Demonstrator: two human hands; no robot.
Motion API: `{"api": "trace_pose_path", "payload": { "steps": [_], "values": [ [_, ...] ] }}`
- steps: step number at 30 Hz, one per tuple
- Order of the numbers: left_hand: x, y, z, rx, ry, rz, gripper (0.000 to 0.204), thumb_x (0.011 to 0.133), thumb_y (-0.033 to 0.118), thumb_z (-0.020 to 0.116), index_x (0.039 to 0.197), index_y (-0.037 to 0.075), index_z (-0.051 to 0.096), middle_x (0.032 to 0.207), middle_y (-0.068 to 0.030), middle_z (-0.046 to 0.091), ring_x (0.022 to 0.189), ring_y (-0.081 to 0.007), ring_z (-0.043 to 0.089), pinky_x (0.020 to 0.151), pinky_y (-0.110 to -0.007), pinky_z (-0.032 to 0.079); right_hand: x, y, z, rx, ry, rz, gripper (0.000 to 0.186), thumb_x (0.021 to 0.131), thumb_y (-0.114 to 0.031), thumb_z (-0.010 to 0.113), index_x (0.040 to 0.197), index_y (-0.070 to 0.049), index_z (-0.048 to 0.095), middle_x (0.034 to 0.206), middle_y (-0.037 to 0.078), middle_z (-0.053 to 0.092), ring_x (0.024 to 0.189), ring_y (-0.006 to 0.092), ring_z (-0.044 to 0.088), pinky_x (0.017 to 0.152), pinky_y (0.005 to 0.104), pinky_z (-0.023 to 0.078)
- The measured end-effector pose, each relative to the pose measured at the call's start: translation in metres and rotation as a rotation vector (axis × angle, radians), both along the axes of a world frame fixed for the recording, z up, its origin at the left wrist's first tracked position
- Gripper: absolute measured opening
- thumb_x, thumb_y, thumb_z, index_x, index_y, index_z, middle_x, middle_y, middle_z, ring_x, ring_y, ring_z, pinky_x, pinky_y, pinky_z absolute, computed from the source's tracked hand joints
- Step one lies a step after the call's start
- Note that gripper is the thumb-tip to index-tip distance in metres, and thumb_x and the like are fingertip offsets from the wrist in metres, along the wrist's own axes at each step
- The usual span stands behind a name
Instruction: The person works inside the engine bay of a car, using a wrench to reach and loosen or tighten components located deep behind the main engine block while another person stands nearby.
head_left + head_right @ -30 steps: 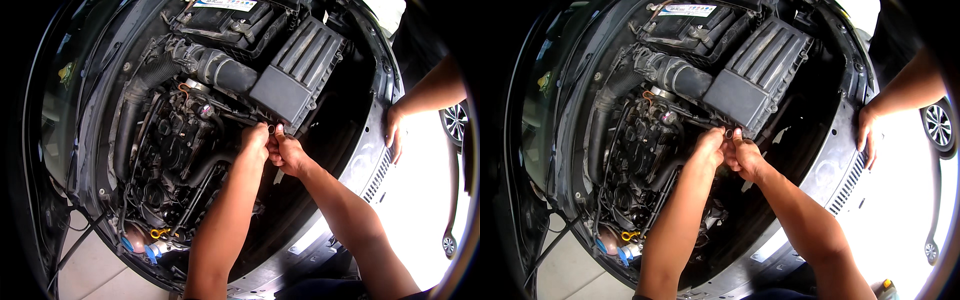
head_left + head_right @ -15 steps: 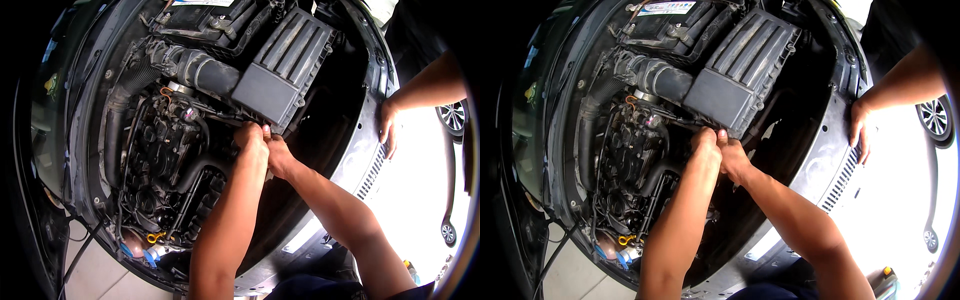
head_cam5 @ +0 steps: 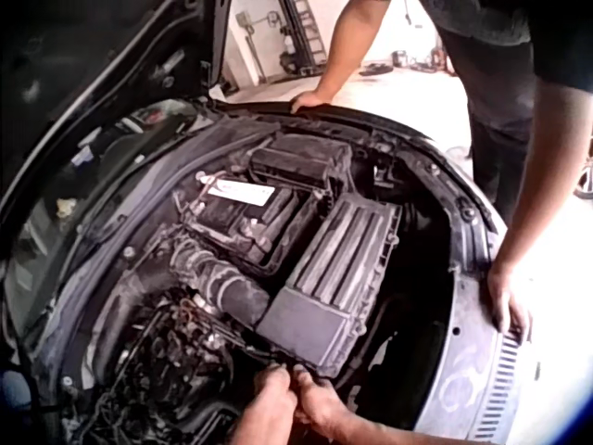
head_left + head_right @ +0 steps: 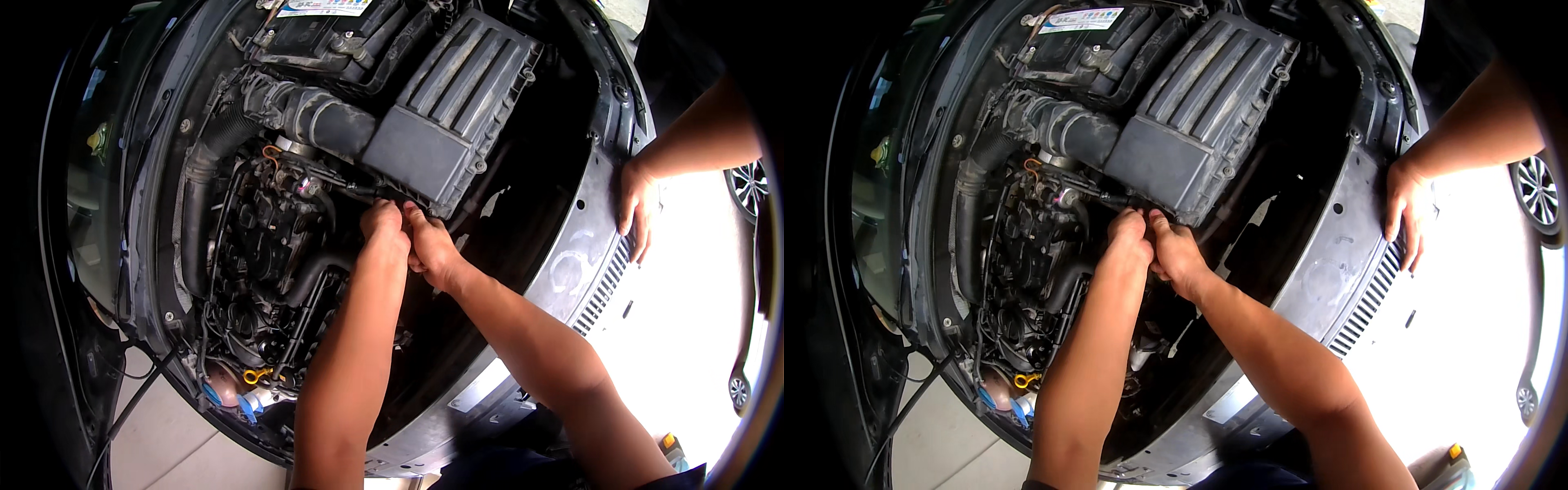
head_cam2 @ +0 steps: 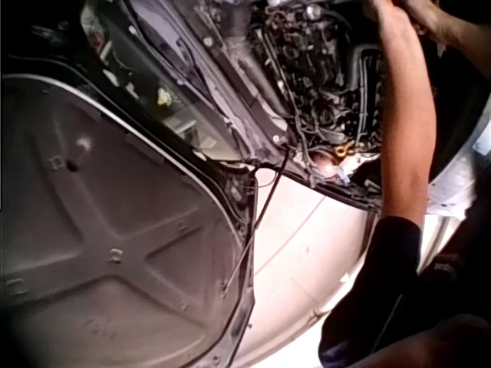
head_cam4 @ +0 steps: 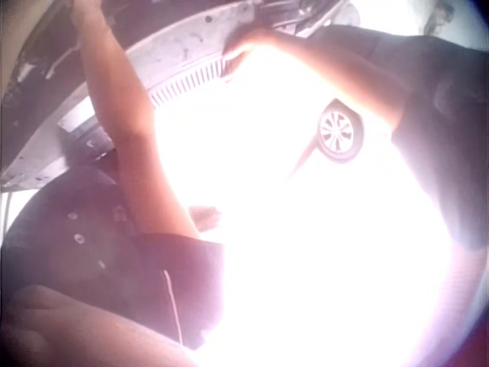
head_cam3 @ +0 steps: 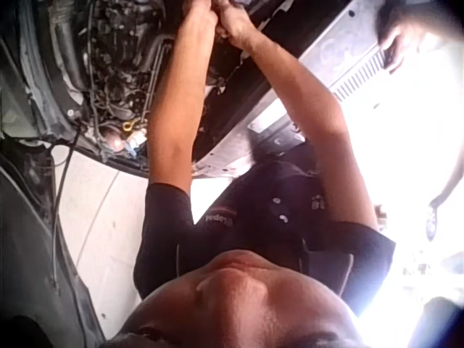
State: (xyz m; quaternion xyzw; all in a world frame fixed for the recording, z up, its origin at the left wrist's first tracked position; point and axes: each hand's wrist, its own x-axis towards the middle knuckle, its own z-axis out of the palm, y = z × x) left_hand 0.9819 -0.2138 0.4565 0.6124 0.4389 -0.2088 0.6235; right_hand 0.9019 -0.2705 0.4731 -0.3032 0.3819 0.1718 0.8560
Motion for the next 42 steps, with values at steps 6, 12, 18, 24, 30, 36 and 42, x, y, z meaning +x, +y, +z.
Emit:
{"api": "trace_pose_path", "payload": {
  "steps": [6,12,18,24,30,36,42],
  "values": [
    [0.002,0.008,0.005,-0.107,0.060,-0.058,0.013,0.097,0.008,0.050,0.089,0.003,0.059,0.088,-0.0051,0.061,0.074,-0.0194,0.059,0.068,-0.037,0.053,0.002,-0.002,0.007,-0.203,-0.019,0.113,0.057,0.104,-0.051,0.044,0.084,0.000,0.061,0.058,0.003,0.048,0.046,0.0130,0.043,0.044,0.0307,0.037],
    [0.001,0.011,0.004,-0.108,-0.021,0.000,0.026,0.098,0.002,0.035,0.077,0.005,0.050,0.074,-0.0043,0.055,0.064,-0.0157,0.055,0.061,-0.028,0.053,0.001,0.004,-0.007,-0.912,-0.227,0.244,0.042,0.101,-0.033,0.048,0.093,0.002,0.070,0.089,0.031,0.065,0.088,0.0484,0.063,0.078,0.0519,0.052],
    [-0.004,0.024,0.024,-0.174,-0.043,-0.017,0.022,0.097,-0.002,0.034,0.081,0.007,0.046,0.072,-0.0026,0.051,0.064,-0.0152,0.053,0.064,-0.028,0.053,-0.004,0.005,0.000,-0.961,-0.429,0.333,0.043,0.101,-0.031,0.053,0.082,0.005,0.065,0.074,0.028,0.063,0.074,0.0480,0.062,0.067,0.0486,0.050],
    [-0.004,0.020,0.033,-0.192,-0.060,-0.005,0.023,0.095,-0.004,0.035,0.079,0.008,0.045,0.074,-0.0030,0.050,0.066,-0.0159,0.052,0.064,-0.027,0.049,-0.001,0.005,0.002,-0.951,-0.382,0.316,0.043,0.100,-0.028,0.055,0.075,0.007,0.064,0.066,0.027,0.059,0.065,0.0454,0.061,0.062,0.0461,0.050],
    [0.024,0.044,0.044,-0.375,0.059,-0.054,0.031,0.097,0.007,0.032,0.071,0.007,0.049,0.070,-0.0072,0.054,0.064,-0.0192,0.054,0.062,-0.032,0.051,0.013,0.007,0.009,-0.981,-0.677,0.160,0.034,0.097,-0.026,0.058,0.086,0.004,0.070,0.068,0.027,0.060,0.068,0.0453,0.062,0.066,0.0473,0.052],
    [0.027,0.067,0.047,-0.757,0.044,0.210,0.033,0.099,0.010,0.028,0.073,0.004,0.048,0.072,-0.0094,0.053,0.067,-0.0231,0.055,0.067,-0.035,0.054,0.004,-0.002,0.032,-0.838,-0.673,0.155,0.035,0.102,-0.028,0.053,0.092,0.000,0.071,0.072,0.025,0.063,0.072,0.0433,0.065,0.068,0.0458,0.051],
    [0.006,0.019,0.038,-0.334,-0.196,0.202,0.022,0.094,0.002,0.034,0.072,0.005,0.041,0.072,-0.0070,0.049,0.066,-0.0199,0.051,0.063,-0.034,0.050,0.008,0.004,0.024,-0.937,-0.418,-0.006,0.037,0.103,-0.029,0.050,0.092,-0.001,0.071,0.077,0.024,0.067,0.076,0.0451,0.064,0.070,0.0463,0.051]
  ]
}}
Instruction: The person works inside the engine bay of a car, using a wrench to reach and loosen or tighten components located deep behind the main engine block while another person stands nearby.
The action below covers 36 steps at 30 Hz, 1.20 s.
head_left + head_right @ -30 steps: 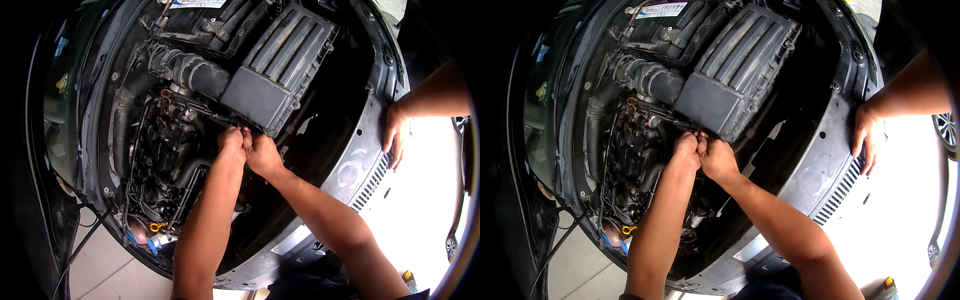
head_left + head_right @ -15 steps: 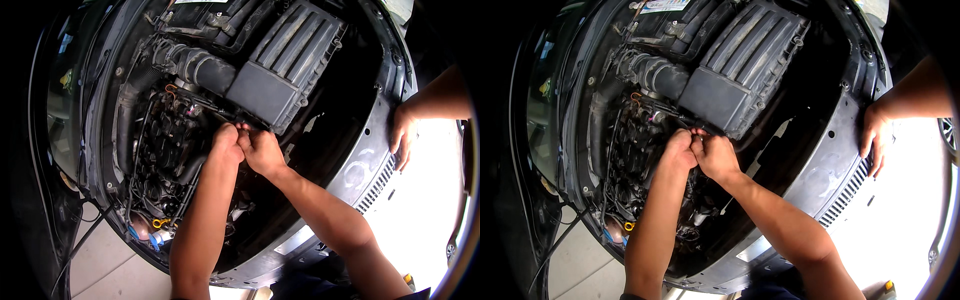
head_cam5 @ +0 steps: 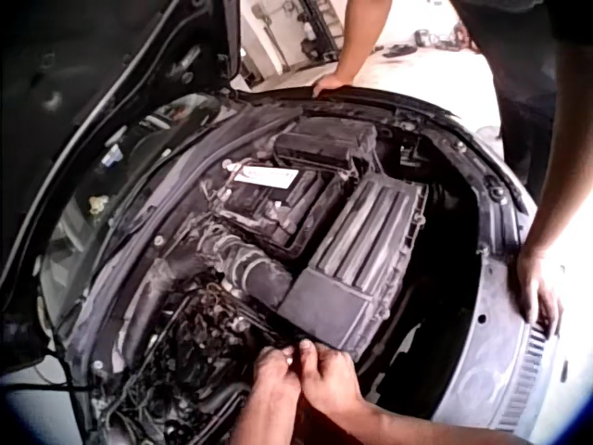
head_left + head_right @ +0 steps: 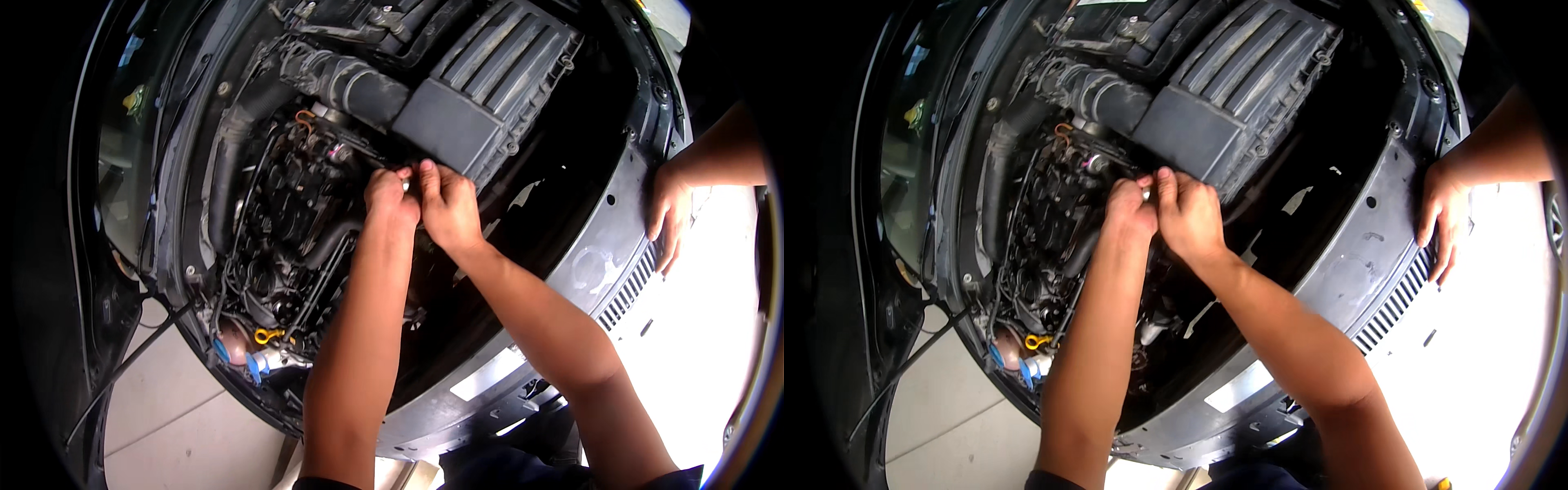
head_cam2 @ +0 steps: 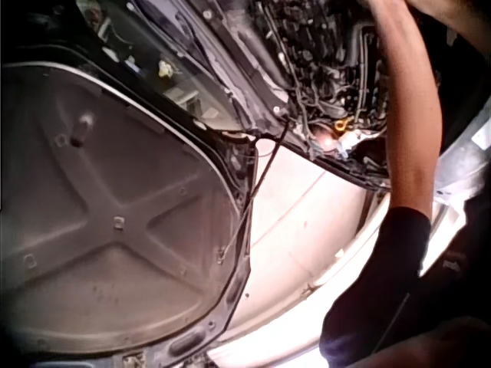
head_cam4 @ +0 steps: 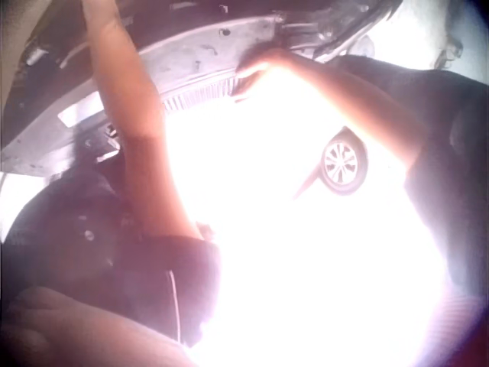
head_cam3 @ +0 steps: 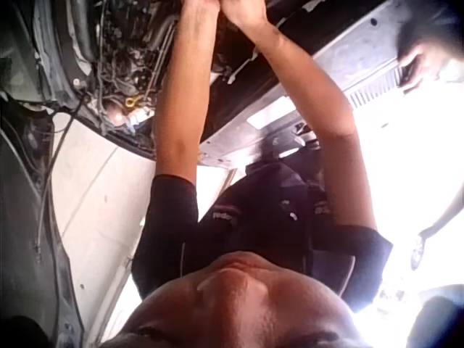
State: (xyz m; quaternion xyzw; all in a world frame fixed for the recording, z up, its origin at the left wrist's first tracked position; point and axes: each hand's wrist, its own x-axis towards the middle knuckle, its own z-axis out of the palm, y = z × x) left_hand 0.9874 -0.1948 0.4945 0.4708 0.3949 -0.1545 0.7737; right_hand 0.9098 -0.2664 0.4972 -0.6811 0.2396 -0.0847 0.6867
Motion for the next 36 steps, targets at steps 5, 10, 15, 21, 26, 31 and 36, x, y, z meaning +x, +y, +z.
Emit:
{"api": "trace_pose_path", "payload": {
  "steps": [5,10,15,21,26,31,36],
  "values": [
    [0.004,0.005,0.024,-0.328,0.092,0.348,0.017,0.097,-0.003,0.036,0.080,-0.003,0.039,0.067,-0.0082,0.046,0.048,-0.0164,0.046,0.049,-0.027,0.051,-0.005,-0.005,-0.008,-0.044,-0.055,-0.113,0.043,0.102,-0.027,0.051,0.073,0.003,0.058,0.067,0.026,0.060,0.068,0.0478,0.059,0.064,0.0500,0.046],
    [0.020,-0.020,0.030,-0.341,0.107,0.468,0.025,0.105,0.009,0.035,0.085,-0.004,0.044,0.058,-0.0034,0.045,0.042,-0.0139,0.048,0.051,-0.028,0.058,-0.035,-0.028,0.016,-0.266,0.055,0.297,0.026,0.097,-0.027,0.055,0.094,-0.001,0.060,0.078,0.029,0.065,0.081,0.0474,0.064,0.076,0.0545,0.051],
    [-0.005,-0.007,-0.012,-0.459,-0.080,0.303,0.015,0.093,-0.003,0.036,0.089,-0.001,0.051,0.072,-0.0027,0.053,0.053,-0.0101,0.049,0.047,-0.022,0.052,-0.100,-0.084,0.029,-0.864,0.044,0.492,0.015,0.090,-0.020,0.063,0.089,-0.006,0.060,0.076,0.014,0.066,0.071,0.0346,0.068,0.060,0.0445,0.055],
    [0.023,-0.052,0.009,-0.071,0.299,0.691,0.015,0.097,0.018,0.055,0.100,0.003,0.058,0.083,-0.0077,0.063,0.061,-0.0190,0.061,0.051,-0.025,0.054,-0.101,-0.071,0.025,-1.030,0.070,0.378,0.022,0.092,-0.029,0.060,0.089,-0.007,0.061,0.081,0.011,0.067,0.076,0.0308,0.068,0.065,0.0433,0.056],
    [-0.005,-0.039,-0.011,-0.263,0.006,0.420,0.019,0.095,0.000,0.048,0.078,0.008,0.051,0.070,0.0004,0.051,0.057,-0.0116,0.047,0.048,-0.023,0.043,-0.096,-0.080,0.022,-1.083,0.194,0.427,0.024,0.093,-0.032,0.057,0.090,-0.008,0.061,0.079,0.013,0.069,0.072,0.0326,0.069,0.066,0.0433,0.056],
    [0.047,-0.045,0.020,-0.105,0.442,0.815,0.022,0.096,0.008,0.050,0.074,0.008,0.052,0.068,0.0003,0.053,0.052,-0.0135,0.049,0.048,-0.023,0.048,-0.095,-0.066,0.028,-1.069,0.274,0.549,0.026,0.092,-0.033,0.056,0.088,-0.008,0.062,0.081,0.012,0.070,0.075,0.0310,0.070,0.068,0.0436,0.056],
    [0.029,0.003,0.004,-0.482,0.036,0.545,0.019,0.094,0.002,0.046,0.076,0.008,0.045,0.067,-0.0011,0.046,0.056,-0.0124,0.047,0.047,-0.022,0.047,-0.095,-0.072,0.016,-1.083,0.233,0.584,0.026,0.092,-0.032,0.056,0.087,-0.007,0.062,0.079,0.010,0.069,0.075,0.0284,0.069,0.069,0.0408,0.055]
  ]
}}
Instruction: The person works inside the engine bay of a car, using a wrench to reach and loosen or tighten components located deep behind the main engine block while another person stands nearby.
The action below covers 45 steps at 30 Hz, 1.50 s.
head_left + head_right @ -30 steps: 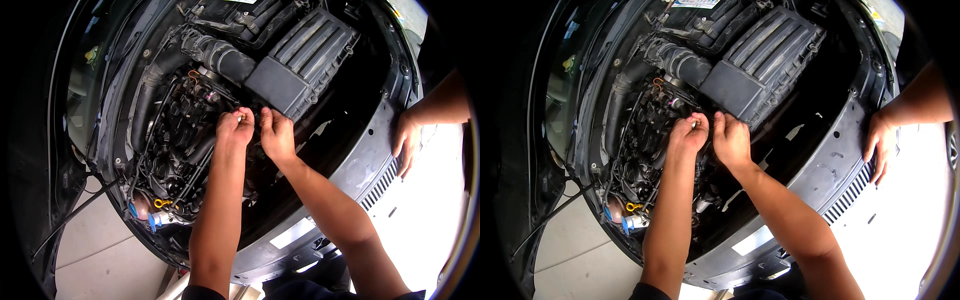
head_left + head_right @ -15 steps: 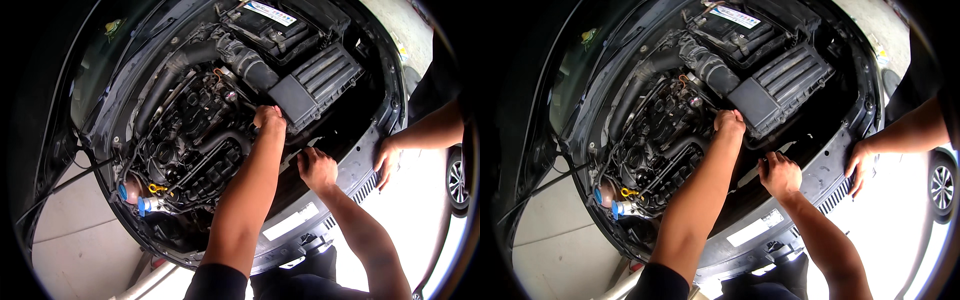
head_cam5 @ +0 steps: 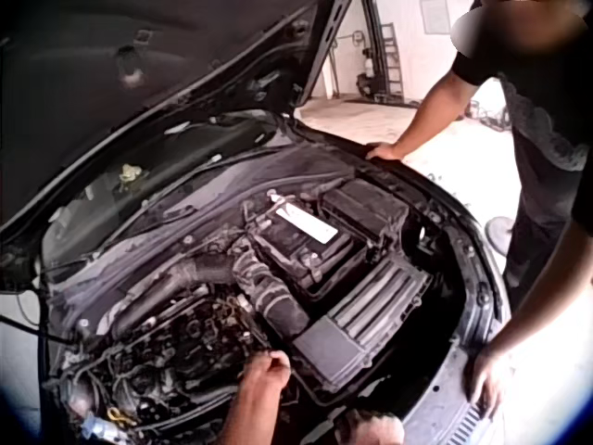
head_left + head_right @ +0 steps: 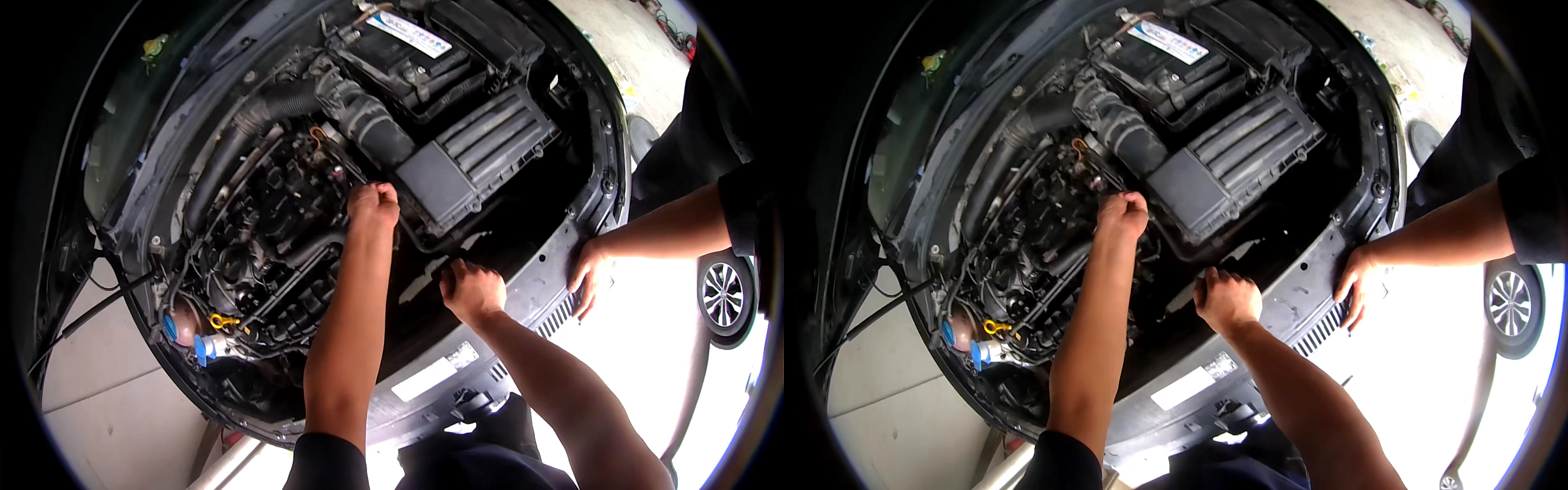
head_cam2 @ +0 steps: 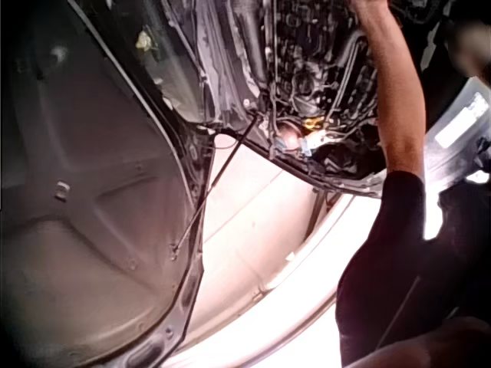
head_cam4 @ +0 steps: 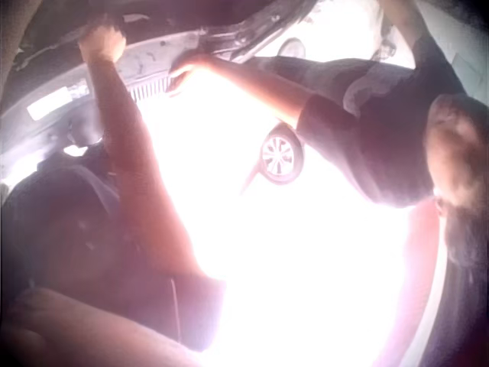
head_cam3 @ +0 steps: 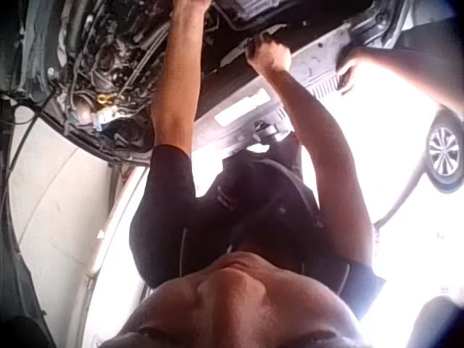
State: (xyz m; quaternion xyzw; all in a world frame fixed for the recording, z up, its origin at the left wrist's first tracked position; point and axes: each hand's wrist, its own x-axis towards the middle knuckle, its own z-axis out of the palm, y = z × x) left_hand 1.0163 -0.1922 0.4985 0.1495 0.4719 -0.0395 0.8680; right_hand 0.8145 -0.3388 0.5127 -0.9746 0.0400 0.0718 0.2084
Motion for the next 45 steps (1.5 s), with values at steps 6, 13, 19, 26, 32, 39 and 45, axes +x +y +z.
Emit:
{"api": "trace_pose_path", "payload": {
  "steps": [6,13,19,26,32,39,45],
  "values": [
    [0.010,0.017,0.035,-0.308,0.090,0.148,0.027,0.095,0.001,0.044,0.068,0.004,0.045,0.059,-0.0022,0.047,0.048,-0.0134,0.051,0.045,-0.024,0.052,0.002,-0.009,0.008,-0.013,0.087,-0.020,0.023,0.090,-0.031,0.059,0.089,-0.009,0.062,0.080,0.008,0.069,0.075,0.0264,0.069,0.068,0.0392,0.055],
    [-0.072,-0.003,-0.007,0.015,0.011,-0.064,0.014,0.098,0.007,0.048,0.088,0.011,0.056,0.068,-0.0002,0.054,0.055,-0.0110,0.055,0.047,-0.021,0.053,0.010,0.006,0.020,0.037,0.125,0.005,0.021,0.088,-0.030,0.061,0.091,-0.010,0.062,0.081,0.009,0.070,0.075,0.0280,0.069,0.069,0.0390,0.054],
    [-0.146,0.002,0.028,-0.092,-0.116,-0.231,0.022,0.107,0.020,0.045,0.100,0.008,0.061,0.065,0.0056,0.049,0.053,-0.0044,0.048,0.052,-0.019,0.046,0.002,-0.009,0.005,0.040,0.083,-0.060,0.018,0.089,-0.028,0.059,0.089,-0.010,0.061,0.079,0.011,0.069,0.073,0.0313,0.069,0.068,0.0427,0.055],
    [-0.169,0.023,0.039,-0.670,-0.338,-0.253,0.024,0.105,0.025,0.048,0.096,0.006,0.060,0.069,0.0039,0.052,0.060,-0.0071,0.050,0.057,-0.022,0.049,0.019,0.005,0.032,0.015,0.368,-0.106,0.040,0.102,-0.042,0.045,0.104,-0.008,0.066,0.087,0.015,0.071,0.084,0.0332,0.070,0.075,0.0413,0.055],
    [-0.225,-0.001,0.016,-0.651,-0.445,-0.394,0.046,0.100,0.055,0.046,0.084,0.012,0.056,0.055,0.0053,0.046,0.040,-0.0028,0.034,0.036,-0.017,0.032,0.032,0.029,0.069,1.242,0.787,-0.460,0.044,0.106,-0.037,0.046,0.111,0.004,0.060,0.077,0.012,0.061,0.073,0.0198,0.066,0.056,0.0291,0.055],
    [-0.206,0.068,0.059,0.909,-0.516,-1.262,0.034,0.103,0.039,0.052,0.096,0.008,0.064,0.067,-0.0038,0.066,0.051,-0.0158,0.062,0.046,-0.028,0.050,0.054,0.035,0.034,1.249,0.612,-0.487,0.021,0.102,-0.018,0.057,0.100,0.002,0.059,0.062,0.004,0.049,0.049,0.0132,0.051,0.044,0.0269,0.043],
    [-0.154,0.259,-0.002,2.520,-0.774,-1.059,0.047,0.097,0.026,0.058,0.135,0.001,0.046,0.139,-0.0183,0.045,0.127,-0.0369,0.041,0.109,-0.050,0.029,0.107,0.056,0.028,0.921,0.575,-0.247,0.023,0.102,-0.021,0.055,0.097,0.000,0.060,0.057,-0.001,0.040,0.045,0.0106,0.040,0.042,0.0276,0.033]
  ]
}}
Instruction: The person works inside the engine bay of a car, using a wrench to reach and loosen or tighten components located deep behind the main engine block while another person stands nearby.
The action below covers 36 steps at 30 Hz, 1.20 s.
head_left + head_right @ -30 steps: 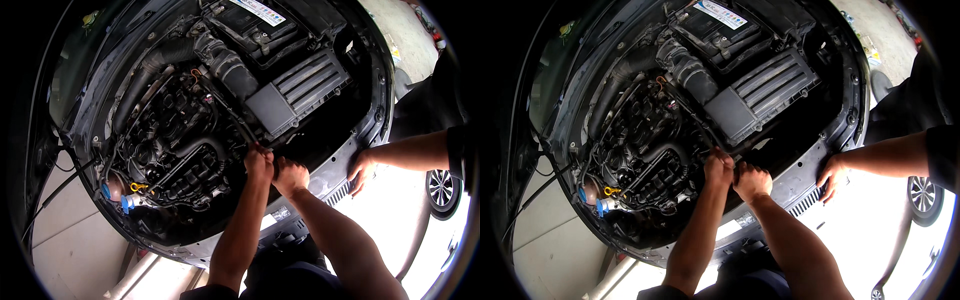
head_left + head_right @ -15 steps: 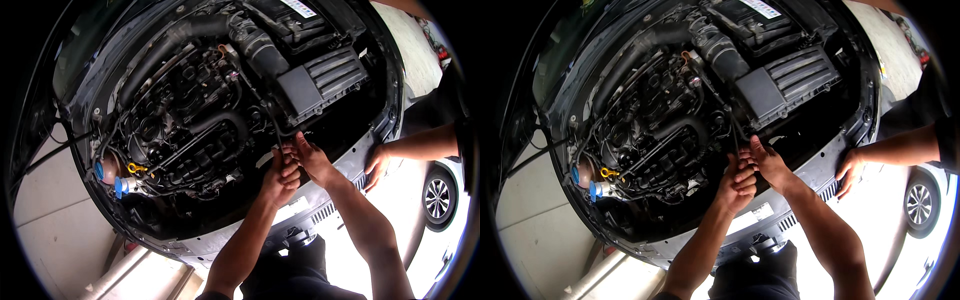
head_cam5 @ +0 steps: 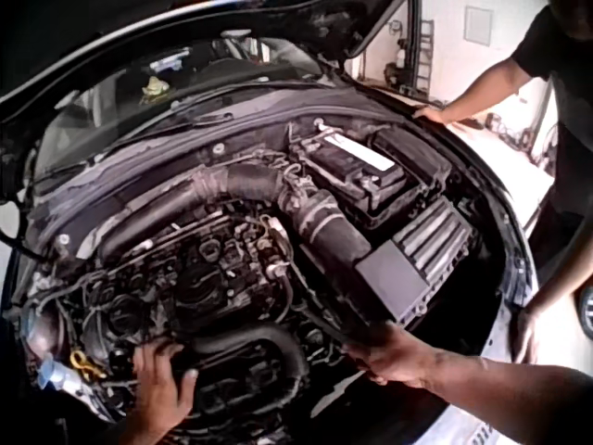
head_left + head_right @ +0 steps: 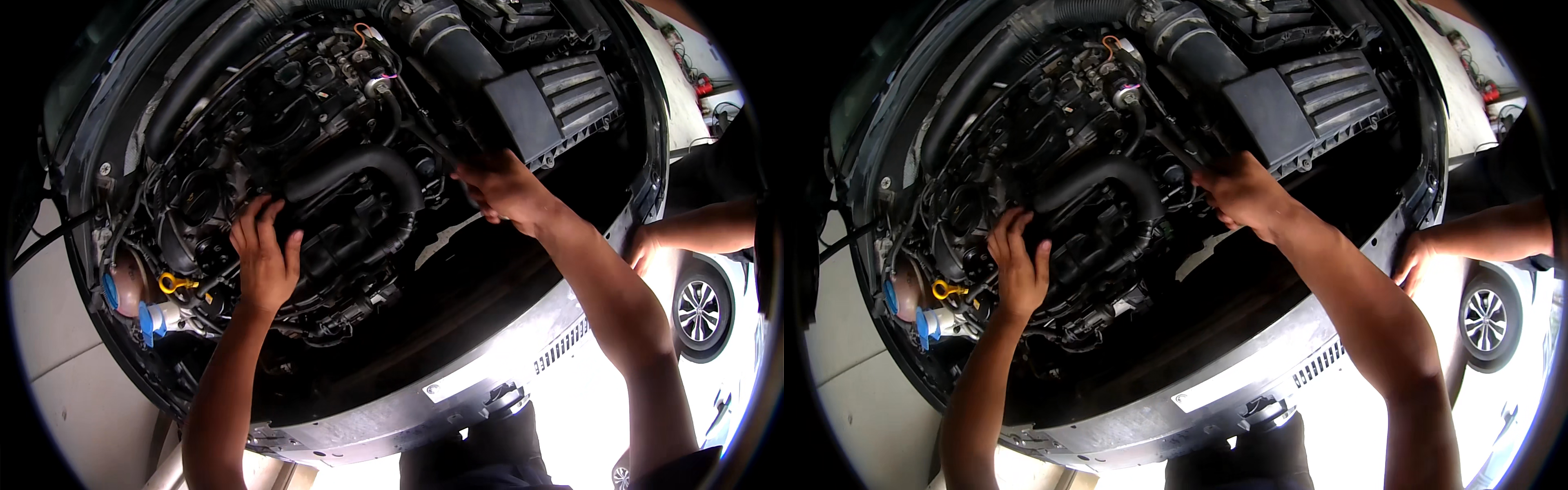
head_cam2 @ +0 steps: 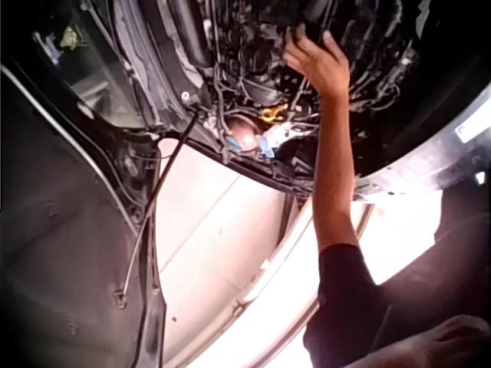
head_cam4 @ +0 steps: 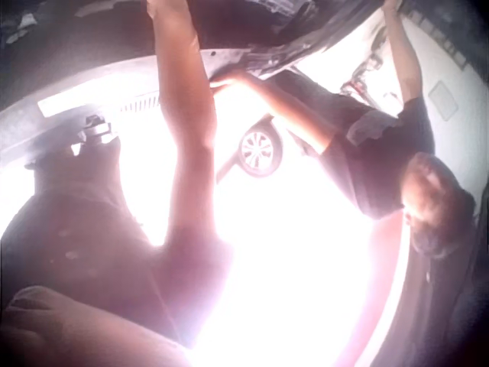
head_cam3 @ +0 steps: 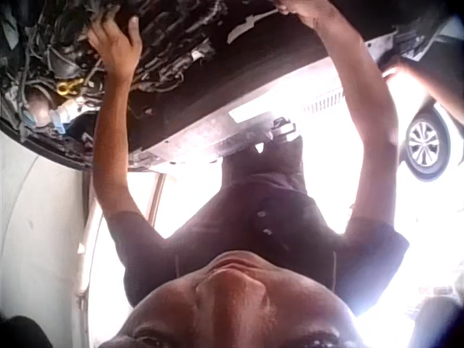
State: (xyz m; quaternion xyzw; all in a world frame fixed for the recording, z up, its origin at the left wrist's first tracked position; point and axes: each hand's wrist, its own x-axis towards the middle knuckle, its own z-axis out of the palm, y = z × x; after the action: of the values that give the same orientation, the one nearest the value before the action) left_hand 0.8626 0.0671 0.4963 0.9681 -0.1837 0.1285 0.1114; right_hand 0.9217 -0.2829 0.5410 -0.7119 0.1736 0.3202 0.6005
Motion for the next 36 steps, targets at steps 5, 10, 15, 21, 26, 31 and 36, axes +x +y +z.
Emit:
{"api": "trace_pose_path", "payload": {
  "steps": [5,10,15,21,26,31,36],
  "values": [
    [0.007,-0.007,-0.015,-0.165,0.073,0.040,0.049,0.102,0.026,0.052,0.138,-0.005,0.040,0.150,-0.0212,0.032,0.137,-0.0377,0.030,0.113,-0.049,0.027,0.052,0.034,-0.042,-0.187,-0.070,0.029,0.028,0.102,-0.020,0.054,0.085,0.002,0.060,0.057,0.002,0.045,0.045,0.0116,0.042,0.042,0.0293,0.036],
    [0.006,0.002,-0.020,-0.232,0.063,-0.011,0.042,0.102,0.019,0.050,0.136,-0.003,0.039,0.149,-0.0227,0.030,0.135,-0.0377,0.035,0.111,-0.050,0.032,0.053,0.041,-0.059,-0.235,-0.178,0.098,0.030,0.089,-0.012,0.054,0.065,0.004,0.063,0.061,0.015,0.064,0.053,0.0235,0.065,0.054,0.0355,0.054],
    [0.008,0.000,-0.020,-0.240,0.058,-0.042,0.039,0.103,0.017,0.048,0.135,-0.003,0.039,0.148,-0.0241,0.032,0.136,-0.0389,0.036,0.112,-0.052,0.030,0.064,0.063,-0.075,-0.416,-0.239,0.136,0.027,0.084,-0.018,0.059,0.090,0.007,0.068,0.089,0.023,0.070,0.086,0.0348,0.070,0.075,0.0388,0.056],
    [0.009,0.000,-0.015,-0.250,0.052,-0.047,0.035,0.101,0.012,0.047,0.130,-0.006,0.040,0.144,-0.0280,0.035,0.133,-0.0419,0.039,0.111,-0.052,0.031,0.060,0.077,-0.086,-0.526,-0.317,0.098,0.034,0.084,-0.021,0.058,0.100,0.007,0.067,0.101,0.024,0.070,0.104,0.0369,0.067,0.090,0.0395,0.053],
    [0.009,0.003,-0.015,-0.228,0.058,-0.058,0.032,0.100,0.011,0.048,0.126,-0.006,0.041,0.142,-0.0296,0.037,0.128,-0.0409,0.041,0.109,-0.051,0.032,0.068,0.071,-0.077,-0.166,-0.097,-0.104,0.026,0.090,-0.014,0.049,0.084,0.003,0.067,0.073,0.009,0.063,0.065,0.0172,0.059,0.059,0.0330,0.049],
    [0.007,0.007,-0.014,-0.263,0.124,-0.065,0.027,0.099,0.010,0.051,0.119,-0.005,0.041,0.134,-0.0274,0.039,0.126,-0.0407,0.041,0.106,-0.051,0.033,0.074,0.077,-0.052,-0.063,0.118,-0.256,0.033,0.094,-0.019,0.045,0.079,0.002,0.066,0.071,0.009,0.063,0.061,0.0172,0.058,0.057,0.0322,0.048],
    [0.008,0.010,-0.012,-0.310,0.226,-0.176,0.031,0.096,0.024,0.058,0.113,0.001,0.045,0.122,-0.0238,0.044,0.114,-0.0366,0.044,0.095,-0.051,0.037,0.074,0.083,-0.048,-0.113,0.157,-0.311,0.059,0.102,-0.044,0.039,0.083,0.004,0.067,0.075,0.013,0.067,0.069,0.0221,0.064,0.069,0.0336,0.054]
  ]
}}
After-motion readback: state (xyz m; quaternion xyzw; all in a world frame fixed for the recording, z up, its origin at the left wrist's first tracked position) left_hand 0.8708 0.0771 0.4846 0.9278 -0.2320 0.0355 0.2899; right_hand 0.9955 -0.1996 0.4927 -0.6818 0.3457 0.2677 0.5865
